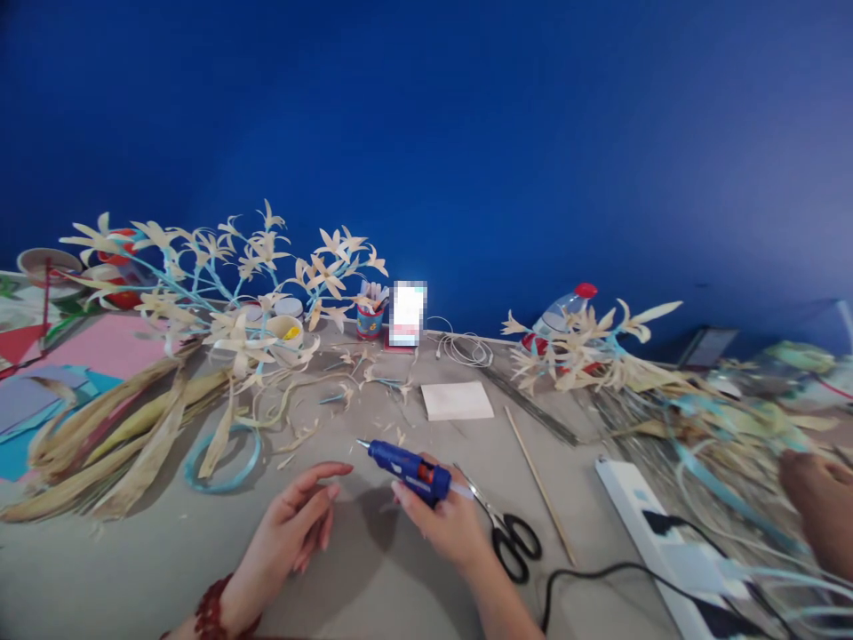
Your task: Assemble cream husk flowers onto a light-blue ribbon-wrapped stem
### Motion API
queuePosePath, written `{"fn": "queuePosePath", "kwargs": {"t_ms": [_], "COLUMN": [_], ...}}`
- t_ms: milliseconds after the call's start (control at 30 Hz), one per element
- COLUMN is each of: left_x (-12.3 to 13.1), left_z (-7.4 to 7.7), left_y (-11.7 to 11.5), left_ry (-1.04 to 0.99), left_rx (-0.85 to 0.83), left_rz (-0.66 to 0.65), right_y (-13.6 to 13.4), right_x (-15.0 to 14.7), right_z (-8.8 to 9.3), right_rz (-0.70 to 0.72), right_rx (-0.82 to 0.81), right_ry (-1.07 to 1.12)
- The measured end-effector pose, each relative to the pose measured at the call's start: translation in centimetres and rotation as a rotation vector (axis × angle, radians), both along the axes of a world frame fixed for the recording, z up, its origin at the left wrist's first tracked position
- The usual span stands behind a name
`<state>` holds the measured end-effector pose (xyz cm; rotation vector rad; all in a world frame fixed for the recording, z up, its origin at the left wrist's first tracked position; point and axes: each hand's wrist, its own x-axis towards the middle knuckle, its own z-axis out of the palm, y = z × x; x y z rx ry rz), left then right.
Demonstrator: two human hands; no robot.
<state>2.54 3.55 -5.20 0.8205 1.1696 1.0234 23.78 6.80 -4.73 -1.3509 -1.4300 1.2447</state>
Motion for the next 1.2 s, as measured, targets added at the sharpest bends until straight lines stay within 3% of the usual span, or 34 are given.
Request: {"fn": "queuePosePath", "kwargs": {"t_ms": [133, 333, 533, 667, 833, 1000, 1200], "left_x": [-0.1, -0.1, 0.1, 0.0, 0.1, 0.3, 0.2], "left_z": [-0.3, -0.6, -0.4, -0.8, -1.1, -1.2, -1.3], "left_y": [0.0, 0.3, 0.3, 0.3, 0.5, 0.6, 0.7], "left_ry": [-0.044, -0.038, -0.038, -0.050, -0.078, -0.045, -0.035], "left_rx": [0.035, 0.018, 0.024, 0.030, 0.061, 0.083, 0.096], "left_rz": [-0.005, 0.025, -0.001, -0.001, -0.018, -0.040, -0.055], "right_y": [0.2, 0.9, 1.8, 2.3, 2.9, 4.9, 6.9], "right_x": [0.1, 0.0, 0.9, 2.0, 4.2, 6.5, 8.4], "right_z": [0.2, 0.5, -0.3, -0.1, 2.4, 3.5, 2.5], "right_rz": [-0.025, -0.056, -0.135, -0.178, -0.187, -0.128, -0.029], "right_rx": [-0.075, -0.006, 0.241, 0.305, 0.395, 0.298, 0.267], "right_ry": [-0.022, -0.040, -0.176, -0.221, -0.618, -1.144, -1.234]}}
